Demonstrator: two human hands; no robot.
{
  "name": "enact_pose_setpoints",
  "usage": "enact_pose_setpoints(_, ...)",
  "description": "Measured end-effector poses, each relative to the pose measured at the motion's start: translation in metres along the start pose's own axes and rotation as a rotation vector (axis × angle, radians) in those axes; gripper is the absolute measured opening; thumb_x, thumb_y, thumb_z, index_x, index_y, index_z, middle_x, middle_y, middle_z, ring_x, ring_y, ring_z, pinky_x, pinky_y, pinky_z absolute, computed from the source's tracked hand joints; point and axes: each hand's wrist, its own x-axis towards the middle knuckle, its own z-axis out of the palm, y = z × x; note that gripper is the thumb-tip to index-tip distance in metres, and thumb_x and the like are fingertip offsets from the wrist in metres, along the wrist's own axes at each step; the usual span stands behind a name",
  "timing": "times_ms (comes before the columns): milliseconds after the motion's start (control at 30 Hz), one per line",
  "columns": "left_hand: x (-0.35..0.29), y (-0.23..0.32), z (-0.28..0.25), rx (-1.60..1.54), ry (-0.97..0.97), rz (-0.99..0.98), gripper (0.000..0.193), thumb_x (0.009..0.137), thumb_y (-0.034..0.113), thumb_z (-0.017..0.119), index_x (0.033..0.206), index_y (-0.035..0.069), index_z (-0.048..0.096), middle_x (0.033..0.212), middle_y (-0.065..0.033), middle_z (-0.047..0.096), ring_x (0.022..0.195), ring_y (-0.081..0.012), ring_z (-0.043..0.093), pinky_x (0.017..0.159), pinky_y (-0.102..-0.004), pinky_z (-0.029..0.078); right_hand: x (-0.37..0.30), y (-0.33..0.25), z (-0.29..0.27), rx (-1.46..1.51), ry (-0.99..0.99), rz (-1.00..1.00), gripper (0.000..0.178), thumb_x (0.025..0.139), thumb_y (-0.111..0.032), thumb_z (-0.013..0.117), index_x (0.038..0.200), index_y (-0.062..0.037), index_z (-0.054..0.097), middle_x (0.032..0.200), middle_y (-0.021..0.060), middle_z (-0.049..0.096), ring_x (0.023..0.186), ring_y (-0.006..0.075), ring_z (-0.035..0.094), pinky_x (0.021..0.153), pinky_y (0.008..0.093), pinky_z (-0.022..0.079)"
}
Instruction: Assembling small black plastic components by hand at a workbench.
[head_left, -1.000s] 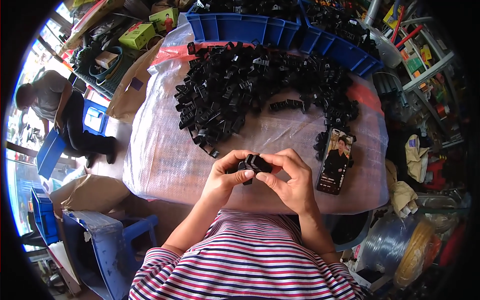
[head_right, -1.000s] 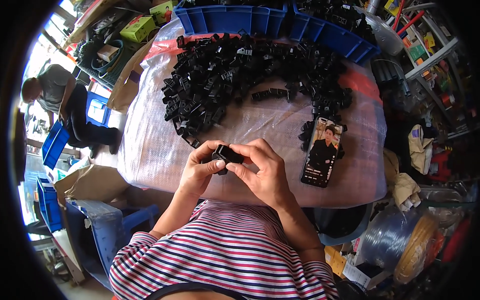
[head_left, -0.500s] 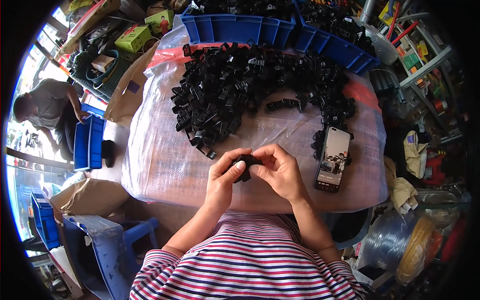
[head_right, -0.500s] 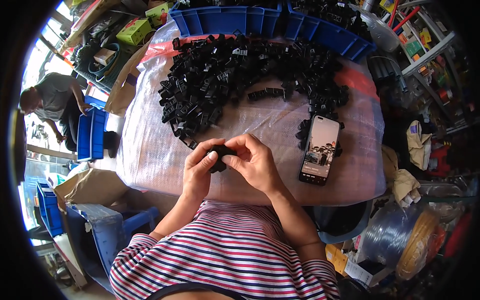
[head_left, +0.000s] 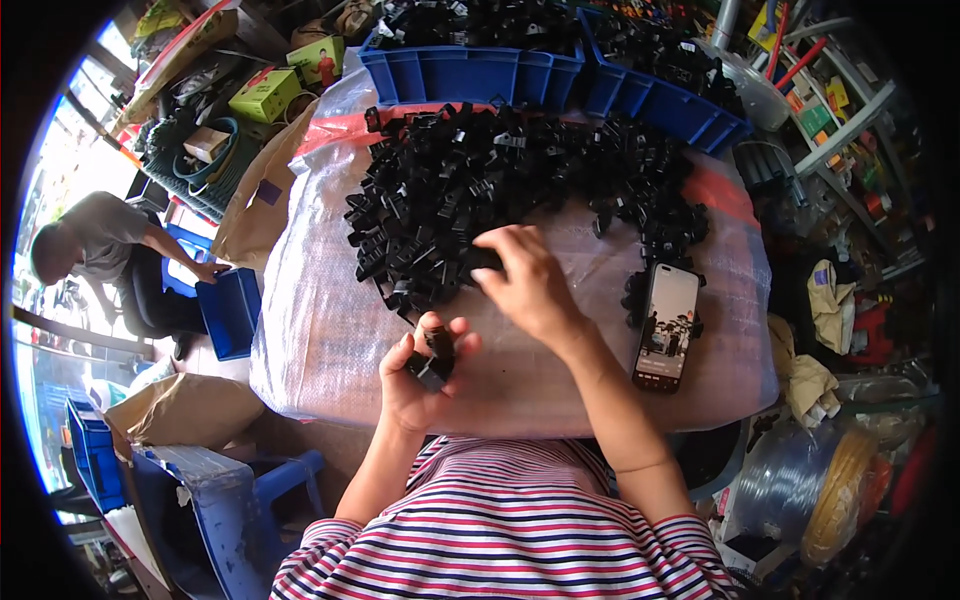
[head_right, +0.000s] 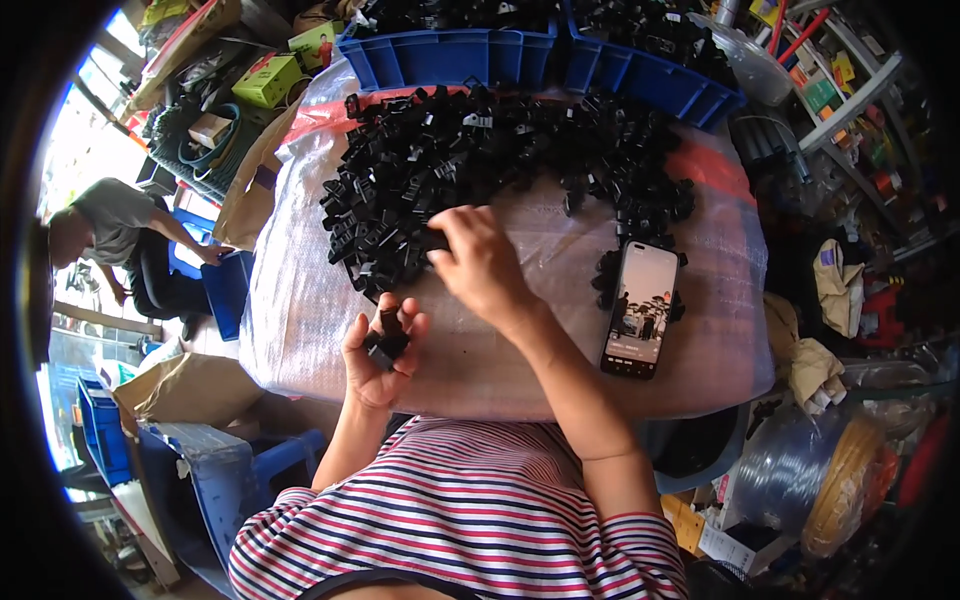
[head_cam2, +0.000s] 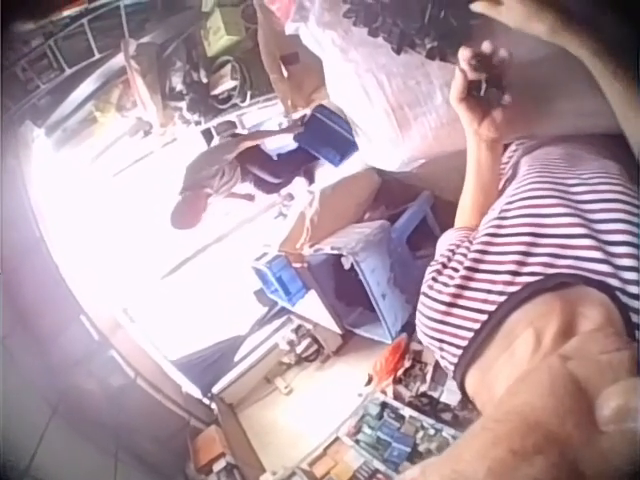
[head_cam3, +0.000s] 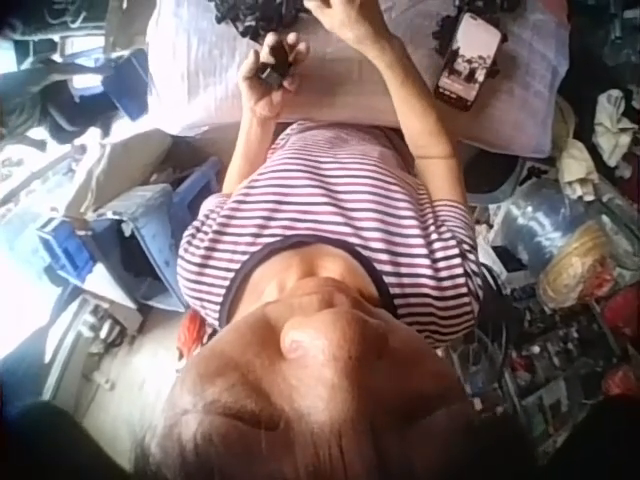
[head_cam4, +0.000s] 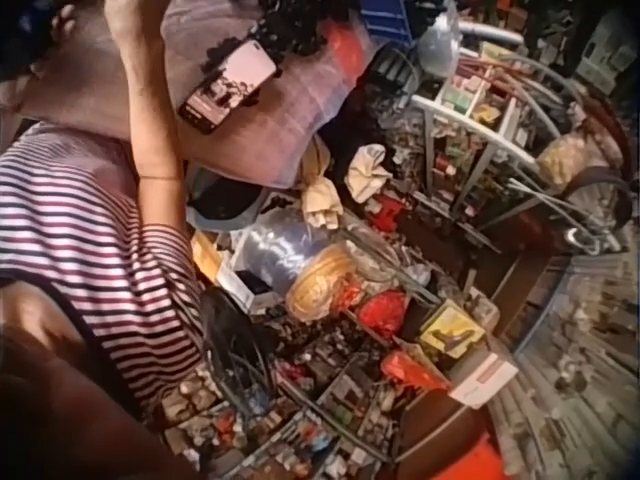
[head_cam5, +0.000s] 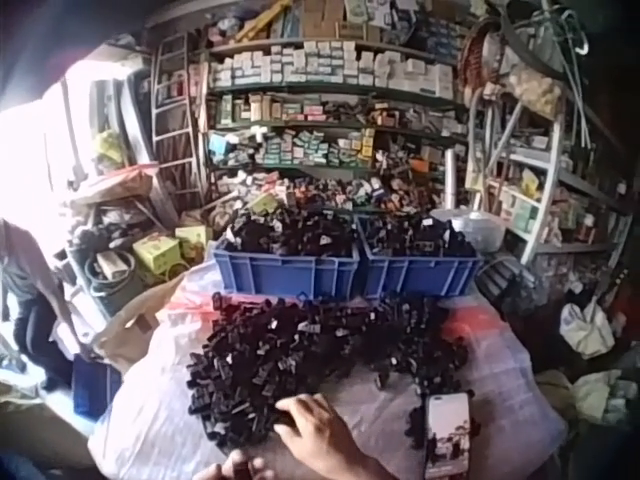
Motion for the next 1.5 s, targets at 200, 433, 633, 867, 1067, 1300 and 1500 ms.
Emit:
enact_pose_setpoints(200, 0.004, 0.005, 0.01, 0.021, 0.023, 0.009, 0.024, 0.084, 0.022, 0.058, 0.105, 0.012, 0.051, 0.096, -0.0086, 0.054, 0.095, -0.0294, 0.054, 0.053, -0.0372, 0.051, -0.011, -0.008, 0.021, -0.169, -0.209, 0.003, 0.027, 0.07, -0.006, 0.063, 0.095, -0.0043, 0.052, 0.091, 0.0122, 0.053, 0.086, 0.0299, 0.056, 0.072, 0.0384, 0.048)
enact_pose_setpoints(433, 0.005, 0.0, 0.015, 0.277, 0.132, 0.062, 0.02, 0.081, 0.026, 0.061, 0.094, 0.012, 0.053, 0.093, -0.0098, 0.053, 0.083, -0.0252, 0.051, 0.052, -0.0344, 0.049, -0.05, -0.005, -0.041, -0.01, -0.183, 0.188, 0.03, 0.071, -0.002, 0.067, 0.098, -0.0034, 0.053, 0.09, 0.0104, 0.054, 0.081, 0.029, 0.058, 0.068, 0.0354, 0.048)
enact_pose_setpoints(633, 0.011, -0.004, 0.013, 0.29, 0.093, 0.019, 0.02, 0.083, 0.028, 0.058, 0.085, 0.009, 0.049, 0.085, -0.0094, 0.051, 0.078, -0.0262, 0.053, 0.051, -0.0373, 0.05, -0.067, -0.009, -0.052, -0.1, -0.103, 0.183, 0.026, 0.074, -0.005, 0.067, 0.097, -0.0024, 0.055, 0.089, 0.0119, 0.056, 0.076, 0.0291, 0.058, 0.066, 0.0352, 0.048)
enact_pose_setpoints(867, 0.013, -0.009, 0.017, 0.528, 0.123, 0.031, 0.018, 0.085, 0.026, 0.057, 0.082, 0.01, 0.049, 0.082, -0.0066, 0.048, 0.076, -0.0256, 0.051, 0.056, -0.037, 0.047, -0.059, -0.008, -0.035, -0.34, 0.057, 0.322, 0.024, 0.077, -0.013, 0.066, 0.094, -0.0025, 0.054, 0.087, 0.0142, 0.058, 0.073, 0.0306, 0.059, 0.061, 0.0373, 0.048)
enact_pose_setpoints(1067, 0.013, -0.012, 0.022, 0.591, 0.127, 0.069, 0.019, 0.081, 0.008, 0.06, 0.098, 0.0, 0.06, 0.082, -0.0101, 0.062, 0.079, -0.0219, 0.059, 0.072, -0.0329, 0.048, -0.055, -0.009, -0.019, -0.377, -0.032, 0.242, 0.023, 0.071, -0.007, 0.066, 0.089, -0.0035, 0.053, 0.082, 0.0129, 0.053, 0.081, 0.0316, 0.055, 0.069, 0.0374, 0.046)
enact_pose_setpoints(1300, 0.011, -0.015, 0.035, 0.781, 0.229, -0.026, 0.029, 0.082, 0.01, 0.06, 0.108, -0.002, 0.058, 0.085, -0.0067, 0.063, 0.079, -0.0159, 0.059, 0.077, -0.0275, 0.047, -0.058, -0.051, -0.054, 0.134, -0.041, 0.073, 0.038, 0.065, 0.001, 0.069, 0.101, -0.004, 0.059, 0.091, 0.0094, 0.059, 0.081, 0.026, 0.058, 0.071, 0.0346, 0.049)
enact_pose_setpoints(1500, 0.011, -0.016, 0.039, 0.975, 0.139, 0.031, 0.034, 0.077, 0.01, 0.064, 0.109, -0.001, 0.059, 0.088, -0.0016, 0.062, 0.079, -0.0083, 0.056, 0.072, -0.0201, 0.044, -0.06, -0.067, -0.053, 0.148, -0.165, -0.041, 0.04, 0.064, -0.002, 0.071, 0.102, -0.0054, 0.058, 0.089, 0.0077, 0.06, 0.078, 0.0243, 0.059, 0.069, 0.0336, 0.051)
